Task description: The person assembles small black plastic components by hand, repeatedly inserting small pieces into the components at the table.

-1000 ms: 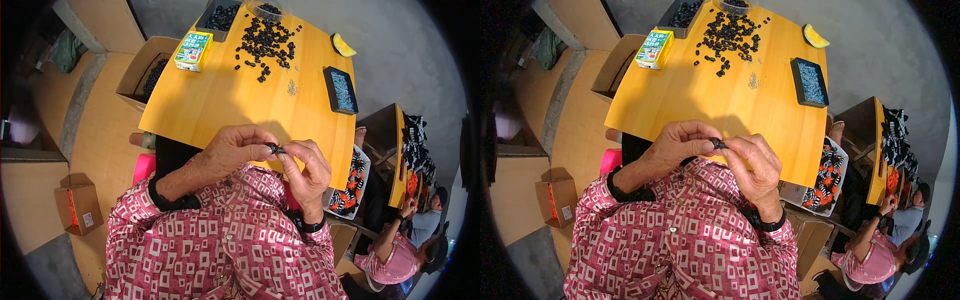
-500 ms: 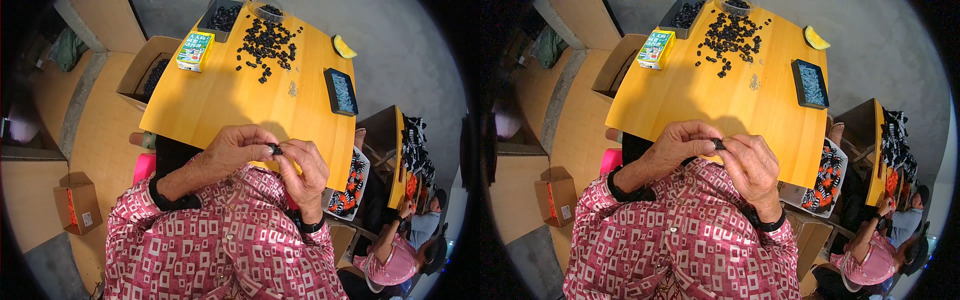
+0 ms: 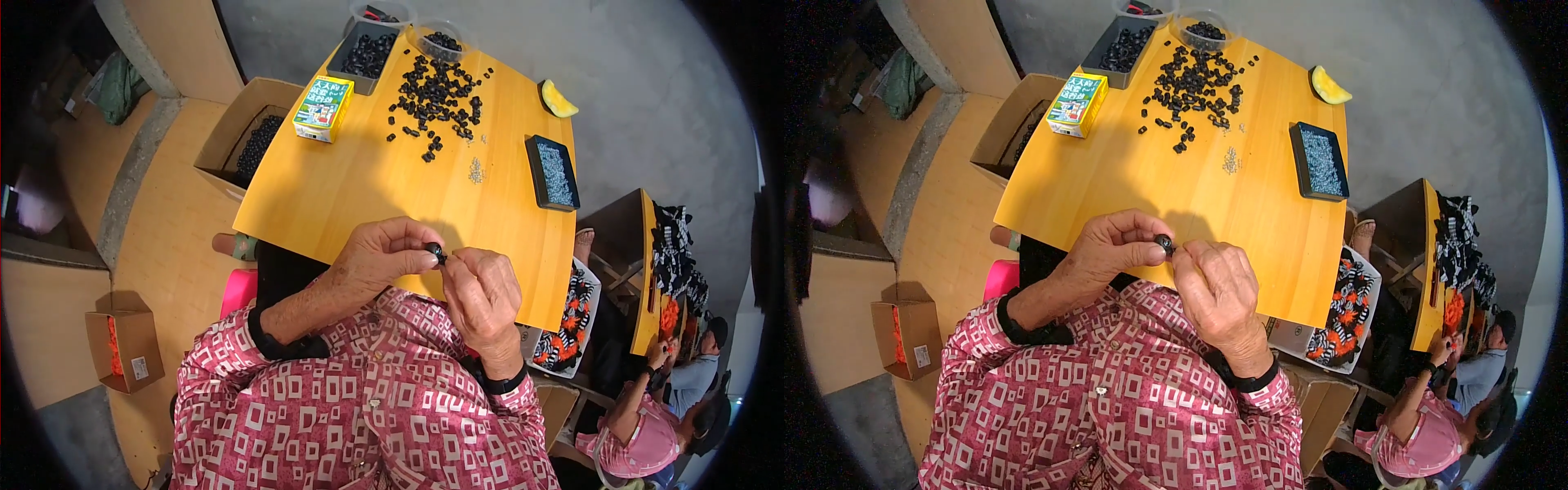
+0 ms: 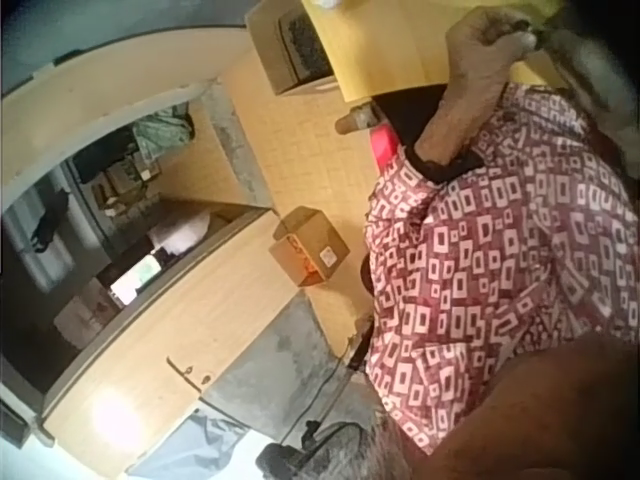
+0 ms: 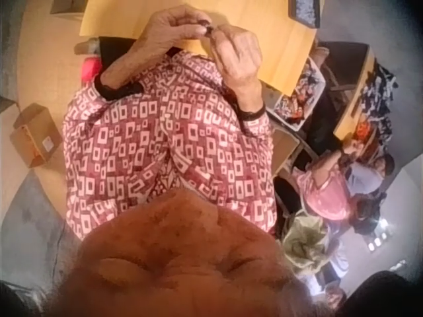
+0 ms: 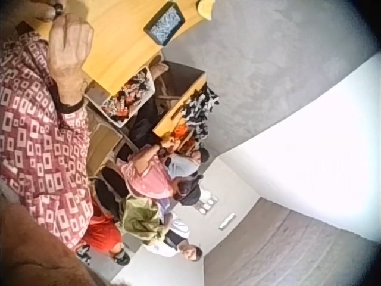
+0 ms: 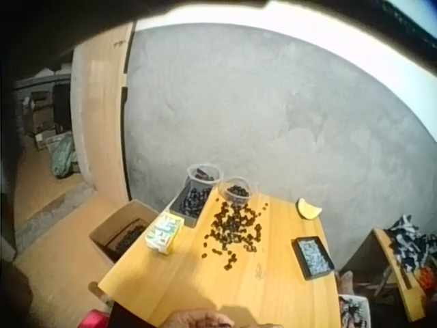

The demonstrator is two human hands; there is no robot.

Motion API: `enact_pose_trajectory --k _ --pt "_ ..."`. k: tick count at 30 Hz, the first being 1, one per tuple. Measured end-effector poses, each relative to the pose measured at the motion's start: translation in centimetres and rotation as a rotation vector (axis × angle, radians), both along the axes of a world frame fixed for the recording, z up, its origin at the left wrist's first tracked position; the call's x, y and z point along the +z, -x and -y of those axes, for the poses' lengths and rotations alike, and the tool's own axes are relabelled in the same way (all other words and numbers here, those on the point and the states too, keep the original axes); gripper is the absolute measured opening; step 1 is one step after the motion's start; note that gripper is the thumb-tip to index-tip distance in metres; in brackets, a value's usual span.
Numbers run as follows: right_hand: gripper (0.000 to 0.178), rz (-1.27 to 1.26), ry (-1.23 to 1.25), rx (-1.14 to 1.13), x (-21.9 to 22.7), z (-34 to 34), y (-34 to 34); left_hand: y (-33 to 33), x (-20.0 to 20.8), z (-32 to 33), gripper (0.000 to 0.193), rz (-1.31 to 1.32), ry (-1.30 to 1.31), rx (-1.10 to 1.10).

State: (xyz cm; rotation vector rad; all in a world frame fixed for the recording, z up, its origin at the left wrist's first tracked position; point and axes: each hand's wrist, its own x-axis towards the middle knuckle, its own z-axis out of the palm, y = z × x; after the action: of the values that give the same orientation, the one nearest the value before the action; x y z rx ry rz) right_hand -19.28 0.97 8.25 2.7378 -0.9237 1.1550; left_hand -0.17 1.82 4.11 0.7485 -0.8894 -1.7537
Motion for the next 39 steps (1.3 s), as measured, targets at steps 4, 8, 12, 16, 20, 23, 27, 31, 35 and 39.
enact_pose_trajectory --k 4,8,12,16,20,23,27,31,35,39 --pt "0.022 -0.019 -0.028 0.035 -0.3 0.2 -0.1 -0.2 0.2 0.1 0.023 -0.044 -0.046 0.002" --pt "0.023 0.049 -0.099 0.055 -0.3 0.0 -0.2 -0.1 -0.3 0.2 0.024 -0.047 -0.017 -0.004" --pt "0.021 0.103 -0.1 0.05 -0.2 -0.1 -0.5 -0.2 -0.2 0.0 0.024 -0.041 -0.021 -0.007" --pt "0.023 0.206 -0.226 0.004 -0.4 -0.3 -0.5 -0.2 -0.2 -0.2 0.024 -0.021 -0.052 -0.006" --pt "0.023 0.282 -0.445 -0.033 -0.5 -0.4 0.2 -0.2 0.0 -0.4 0.022 -0.04 -0.026 0.001" --pt "0.019 0.346 -0.55 0.014 -0.8 -0.3 0.5 -0.3 0.1 -0.2 0.022 -0.015 -0.037 -0.004" --pt "0.019 0.401 -0.646 0.025 -1.2 0.1 0.6 -0.2 0.0 0.2 0.023 -0.004 -0.058 -0.012" --pt "0.019 0.36 -0.611 0.02 -0.9 0.3 0.9 -0.3 0.3 0.2 0.022 -0.014 -0.061 -0.031" --pt "0.02 0.352 -0.522 -0.001 -0.9 0.7 1.5 -0.4 0.6 0.1 0.02 0.017 -0.082 -0.052" --pt "0.02 0.293 -0.476 0.017 -0.5 0.8 1.4 -0.5 0.7 0.0 0.023 0.032 -0.091 -0.096"
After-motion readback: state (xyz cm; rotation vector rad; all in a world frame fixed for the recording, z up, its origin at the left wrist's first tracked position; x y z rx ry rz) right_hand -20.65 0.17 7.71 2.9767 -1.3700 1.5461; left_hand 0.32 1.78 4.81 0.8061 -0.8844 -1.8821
